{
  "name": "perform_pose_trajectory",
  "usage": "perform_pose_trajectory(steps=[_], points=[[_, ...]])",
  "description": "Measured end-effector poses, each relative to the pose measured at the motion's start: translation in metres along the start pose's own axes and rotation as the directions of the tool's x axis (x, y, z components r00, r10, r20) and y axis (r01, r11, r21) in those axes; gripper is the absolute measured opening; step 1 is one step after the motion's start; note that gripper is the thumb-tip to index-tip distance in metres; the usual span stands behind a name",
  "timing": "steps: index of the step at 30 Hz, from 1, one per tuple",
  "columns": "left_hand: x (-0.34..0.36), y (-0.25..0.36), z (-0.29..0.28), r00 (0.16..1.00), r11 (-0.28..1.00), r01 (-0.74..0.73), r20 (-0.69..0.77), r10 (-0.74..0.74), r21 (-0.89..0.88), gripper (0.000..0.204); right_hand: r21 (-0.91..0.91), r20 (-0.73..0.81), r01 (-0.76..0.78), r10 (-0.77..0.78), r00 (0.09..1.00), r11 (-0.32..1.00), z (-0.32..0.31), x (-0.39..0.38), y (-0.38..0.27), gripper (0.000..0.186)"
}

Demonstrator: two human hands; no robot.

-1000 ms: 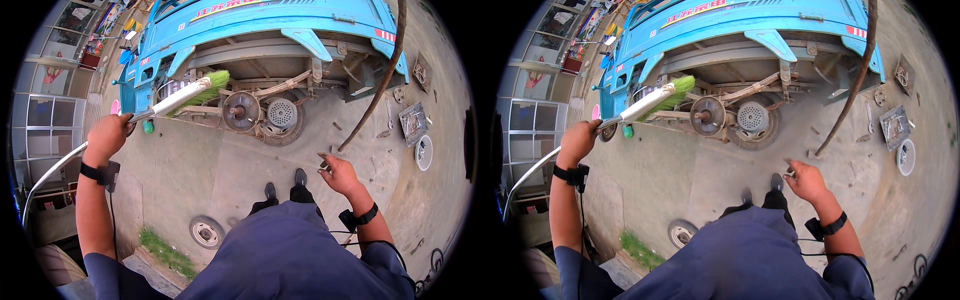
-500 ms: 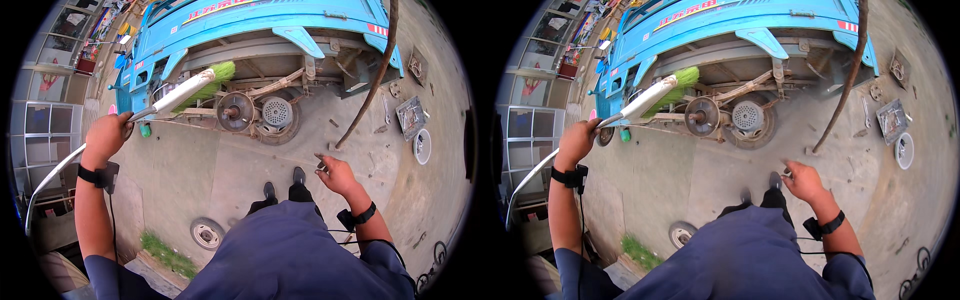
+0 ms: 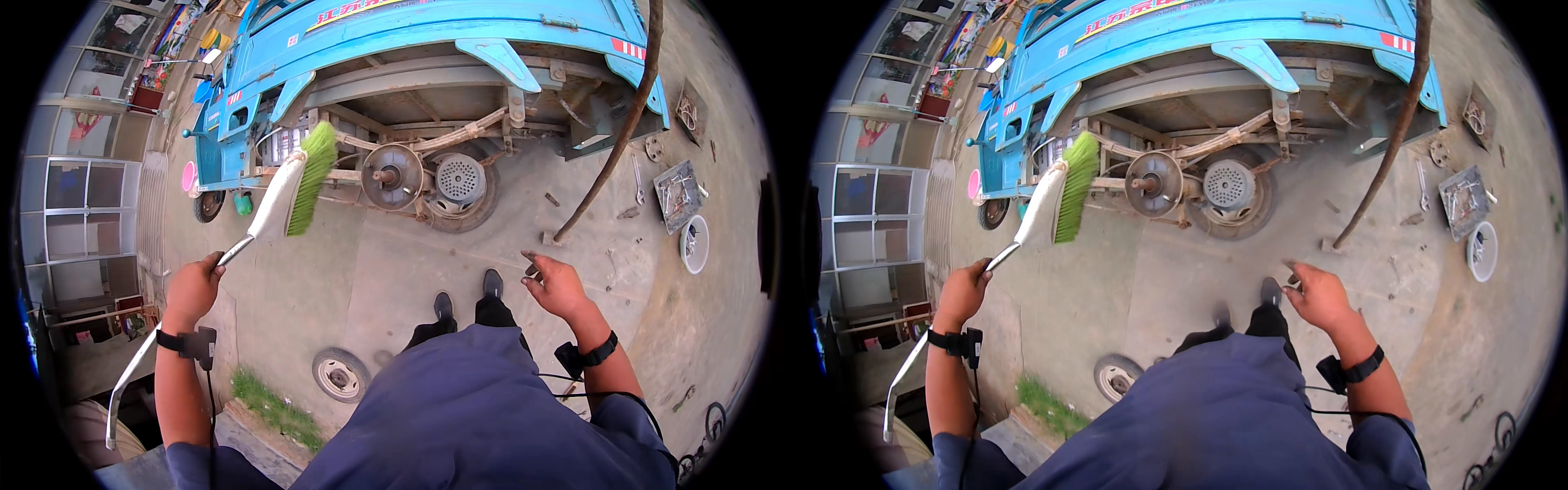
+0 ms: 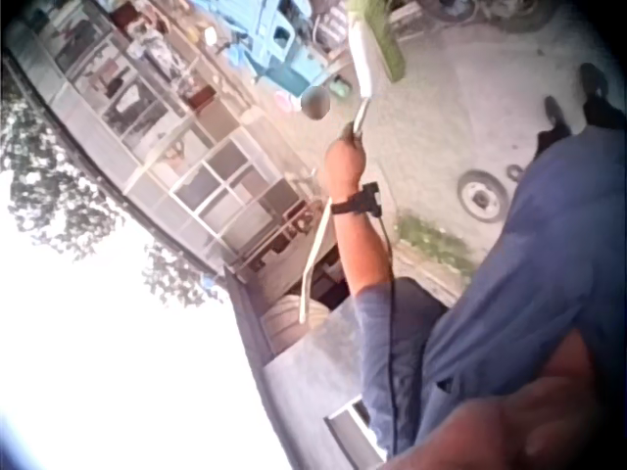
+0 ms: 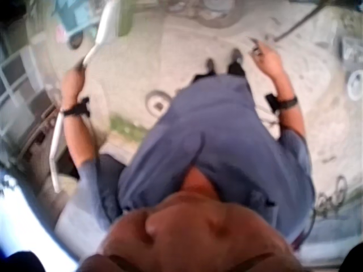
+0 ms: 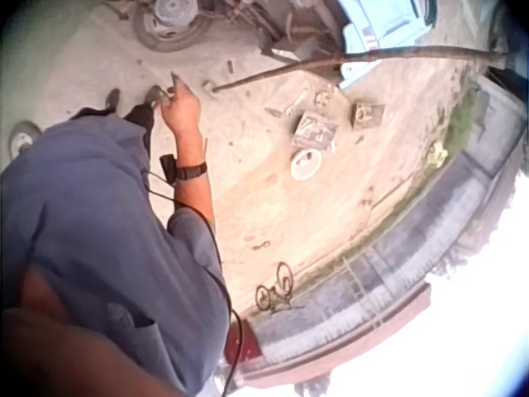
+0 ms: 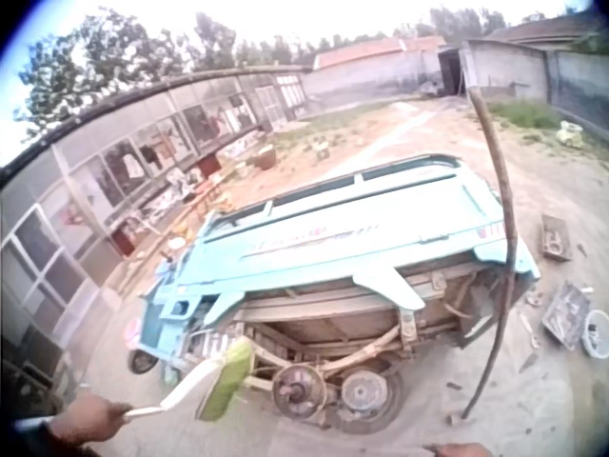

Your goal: The person removes a brake shoe from a vehicle's drum brake assembly, then uses a broom to sweep dust and debris from the drum interior. They reinsert the brake shoe and use a screwdriver to adjust components within the assembly.

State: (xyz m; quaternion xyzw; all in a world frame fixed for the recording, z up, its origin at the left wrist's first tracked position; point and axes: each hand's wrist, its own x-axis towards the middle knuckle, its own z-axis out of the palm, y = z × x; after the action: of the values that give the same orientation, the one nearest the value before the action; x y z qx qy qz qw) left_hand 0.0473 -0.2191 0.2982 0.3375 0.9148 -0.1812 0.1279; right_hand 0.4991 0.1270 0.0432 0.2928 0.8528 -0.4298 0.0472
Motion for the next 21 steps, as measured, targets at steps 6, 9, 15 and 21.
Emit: perform_pose_trajectory(steps=[6,9,15,21], points=[[-0.044,0.027,0.050,0.961,0.660,0.226,0.053,-0.271,-0.717,0.039,-0.016,-0.009,0.116,-0.116,0.993,0.993,0.012,0.015,-0.001,0.040],[-0.061,0.057,0.067,0.960,0.594,0.263,0.143,-0.241,-0.761,0.040,-0.051,0.006,0.140,-0.139,0.990,0.989,0.014,0.023,0.000,0.036],[-0.057,0.089,0.130,0.968,0.586,0.238,0.142,-0.206,-0.775,0.040,0.014,0.031,0.091,-0.091,0.995,0.996,0.009,0.027,-0.017,0.032],[0.005,0.097,0.110,0.906,0.248,0.204,0.086,-0.414,-0.947,0.042,-0.105,0.122,0.139,-0.126,0.984,0.985,0.020,0.022,-0.003,0.053]])
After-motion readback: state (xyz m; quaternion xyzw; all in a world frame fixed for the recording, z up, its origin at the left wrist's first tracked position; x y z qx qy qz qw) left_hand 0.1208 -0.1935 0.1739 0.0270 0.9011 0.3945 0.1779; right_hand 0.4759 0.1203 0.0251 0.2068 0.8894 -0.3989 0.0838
